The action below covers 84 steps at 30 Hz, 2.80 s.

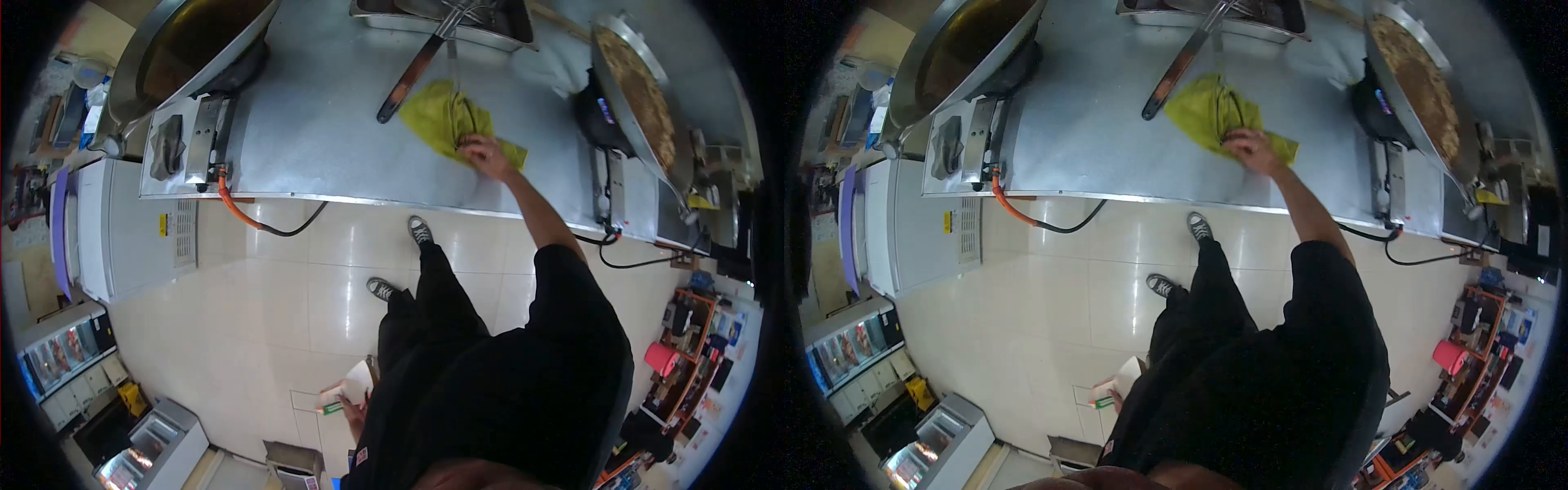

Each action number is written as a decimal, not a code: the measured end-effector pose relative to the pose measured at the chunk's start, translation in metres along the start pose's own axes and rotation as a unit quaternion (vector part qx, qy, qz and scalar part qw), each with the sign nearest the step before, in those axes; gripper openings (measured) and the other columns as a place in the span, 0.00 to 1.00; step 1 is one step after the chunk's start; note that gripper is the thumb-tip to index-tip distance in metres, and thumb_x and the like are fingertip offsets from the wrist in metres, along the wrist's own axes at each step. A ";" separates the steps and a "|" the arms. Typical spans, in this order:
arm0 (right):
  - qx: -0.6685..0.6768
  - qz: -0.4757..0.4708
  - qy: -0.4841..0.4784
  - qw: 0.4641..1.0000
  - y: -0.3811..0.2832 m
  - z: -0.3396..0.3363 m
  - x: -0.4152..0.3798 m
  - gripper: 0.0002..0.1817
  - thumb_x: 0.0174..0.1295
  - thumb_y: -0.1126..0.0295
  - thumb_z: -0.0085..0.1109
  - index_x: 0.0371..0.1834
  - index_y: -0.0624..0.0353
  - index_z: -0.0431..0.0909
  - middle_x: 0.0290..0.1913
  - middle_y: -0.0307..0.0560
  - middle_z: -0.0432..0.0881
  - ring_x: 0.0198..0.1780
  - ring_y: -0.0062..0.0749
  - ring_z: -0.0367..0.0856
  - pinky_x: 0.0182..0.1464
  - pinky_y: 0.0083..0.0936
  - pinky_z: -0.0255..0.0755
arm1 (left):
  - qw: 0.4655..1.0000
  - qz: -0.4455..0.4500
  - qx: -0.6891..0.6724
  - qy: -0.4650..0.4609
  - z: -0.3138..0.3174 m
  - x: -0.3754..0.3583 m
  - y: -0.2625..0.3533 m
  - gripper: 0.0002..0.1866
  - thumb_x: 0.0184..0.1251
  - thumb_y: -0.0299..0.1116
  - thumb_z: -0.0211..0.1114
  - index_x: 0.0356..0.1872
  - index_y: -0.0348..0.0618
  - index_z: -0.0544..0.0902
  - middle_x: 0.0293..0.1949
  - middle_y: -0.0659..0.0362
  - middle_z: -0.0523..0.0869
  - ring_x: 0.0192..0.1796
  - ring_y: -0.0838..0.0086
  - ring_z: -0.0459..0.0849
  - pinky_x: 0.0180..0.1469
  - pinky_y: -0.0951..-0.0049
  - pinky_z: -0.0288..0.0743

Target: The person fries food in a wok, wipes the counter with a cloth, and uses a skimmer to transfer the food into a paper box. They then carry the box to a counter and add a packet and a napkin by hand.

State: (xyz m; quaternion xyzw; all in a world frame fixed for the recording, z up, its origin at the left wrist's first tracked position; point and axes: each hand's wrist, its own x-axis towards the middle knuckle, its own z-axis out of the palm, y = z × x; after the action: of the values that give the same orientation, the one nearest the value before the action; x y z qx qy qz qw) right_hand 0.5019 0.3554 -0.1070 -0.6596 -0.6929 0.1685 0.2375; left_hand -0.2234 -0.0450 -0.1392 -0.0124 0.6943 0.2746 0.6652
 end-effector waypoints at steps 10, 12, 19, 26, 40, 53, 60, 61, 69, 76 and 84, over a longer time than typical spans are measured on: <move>0.284 0.307 0.118 0.900 -0.153 -0.072 -0.170 0.09 0.73 0.67 0.45 0.47 0.58 0.72 0.41 0.38 0.76 0.43 0.21 0.72 0.49 0.18 0.67 | 0.999 0.006 0.029 0.016 -0.007 0.085 0.069 0.42 0.62 0.74 0.38 0.70 0.57 0.59 0.65 0.62 0.69 0.63 0.62 0.71 0.59 0.53 0.69; 0.382 0.251 0.180 0.871 -0.220 -0.090 -0.138 0.09 0.73 0.67 0.43 0.48 0.57 0.71 0.40 0.36 0.74 0.43 0.19 0.71 0.48 0.18 0.67 | 1.000 -0.003 0.026 -0.001 0.000 0.098 0.069 0.41 0.63 0.73 0.37 0.70 0.58 0.60 0.65 0.63 0.69 0.63 0.62 0.71 0.57 0.54 0.70; 0.563 0.096 0.353 0.741 -0.316 -0.065 0.014 0.11 0.72 0.69 0.46 0.54 0.58 0.69 0.46 0.39 0.76 0.48 0.21 0.73 0.52 0.21 0.69 | 0.988 0.028 0.116 -0.099 0.027 0.111 0.105 0.40 0.65 0.72 0.36 0.71 0.59 0.58 0.66 0.61 0.69 0.64 0.62 0.70 0.56 0.53 0.70; 0.723 0.104 0.471 0.495 -0.299 -0.010 0.191 0.07 0.72 0.69 0.45 0.49 0.55 0.67 0.49 0.40 0.74 0.49 0.28 0.73 0.53 0.28 0.71 | 0.997 0.071 0.010 -0.031 0.040 0.107 0.162 0.42 0.62 0.74 0.38 0.70 0.57 0.59 0.64 0.61 0.70 0.63 0.62 0.71 0.57 0.52 0.70; 0.222 0.277 0.623 0.697 -0.128 0.067 0.290 0.16 0.67 0.69 0.46 0.53 0.66 0.63 0.52 0.58 0.72 0.54 0.52 0.71 0.54 0.36 0.66 | 0.994 0.093 0.051 0.023 0.129 0.052 0.211 0.44 0.61 0.74 0.42 0.68 0.53 0.62 0.64 0.60 0.70 0.63 0.62 0.70 0.54 0.54 0.70; -0.151 0.199 0.165 0.954 -0.046 0.088 0.356 0.20 0.55 0.59 0.55 0.54 0.37 0.77 0.59 0.42 0.74 0.57 0.50 0.71 0.59 0.51 0.61 | 0.998 0.051 -0.001 0.044 0.096 0.055 0.195 0.46 0.59 0.75 0.43 0.71 0.54 0.57 0.68 0.59 0.65 0.65 0.61 0.69 0.54 0.51 0.70; 0.002 -0.089 0.194 0.977 -0.123 0.147 0.297 0.14 0.44 0.72 0.60 0.37 0.45 0.83 0.40 0.41 0.83 0.37 0.40 0.81 0.41 0.35 0.75 | 0.997 0.030 0.054 0.036 0.082 0.056 0.214 0.45 0.59 0.76 0.42 0.70 0.56 0.59 0.67 0.61 0.66 0.65 0.61 0.69 0.55 0.51 0.68; 0.029 -0.080 0.135 0.987 -0.137 0.157 0.280 0.13 0.45 0.70 0.62 0.37 0.44 0.82 0.39 0.39 0.83 0.41 0.38 0.81 0.46 0.37 0.72 | 0.997 0.035 0.069 0.022 0.079 0.064 0.220 0.45 0.59 0.76 0.42 0.70 0.56 0.59 0.67 0.61 0.66 0.64 0.62 0.69 0.55 0.52 0.68; -0.072 0.014 -0.290 0.954 -0.275 0.116 0.096 0.06 0.52 0.66 0.52 0.25 0.50 0.80 0.31 0.40 0.80 0.36 0.33 0.78 0.39 0.31 0.67 | 0.963 0.086 0.230 -0.110 0.072 0.143 0.317 0.45 0.58 0.77 0.41 0.70 0.58 0.60 0.67 0.61 0.67 0.64 0.62 0.69 0.55 0.53 0.67; 0.683 0.287 0.153 0.654 -0.303 0.048 -0.046 0.09 0.62 0.69 0.41 0.38 0.57 0.73 0.35 0.41 0.76 0.42 0.28 0.77 0.46 0.28 0.72 | 0.947 0.138 0.245 -0.155 0.072 0.194 0.383 0.44 0.58 0.77 0.40 0.69 0.59 0.61 0.64 0.61 0.70 0.61 0.63 0.71 0.55 0.54 0.67; 0.704 0.113 0.307 0.630 -0.377 -0.076 -0.018 0.18 0.68 0.63 0.45 0.58 0.59 0.68 0.52 0.46 0.76 0.51 0.35 0.78 0.56 0.31 0.72 | 0.892 0.064 0.391 -0.218 0.061 0.206 0.359 0.36 0.64 0.72 0.36 0.63 0.63 0.69 0.56 0.65 0.77 0.54 0.65 0.74 0.53 0.52 0.68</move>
State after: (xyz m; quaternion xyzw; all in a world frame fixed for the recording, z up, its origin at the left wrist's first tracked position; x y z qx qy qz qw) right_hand 0.2300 0.3043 0.1606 -0.3784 -0.1702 0.4188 0.8078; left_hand -0.3289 0.3557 -0.1982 0.3528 0.5827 0.0187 0.7319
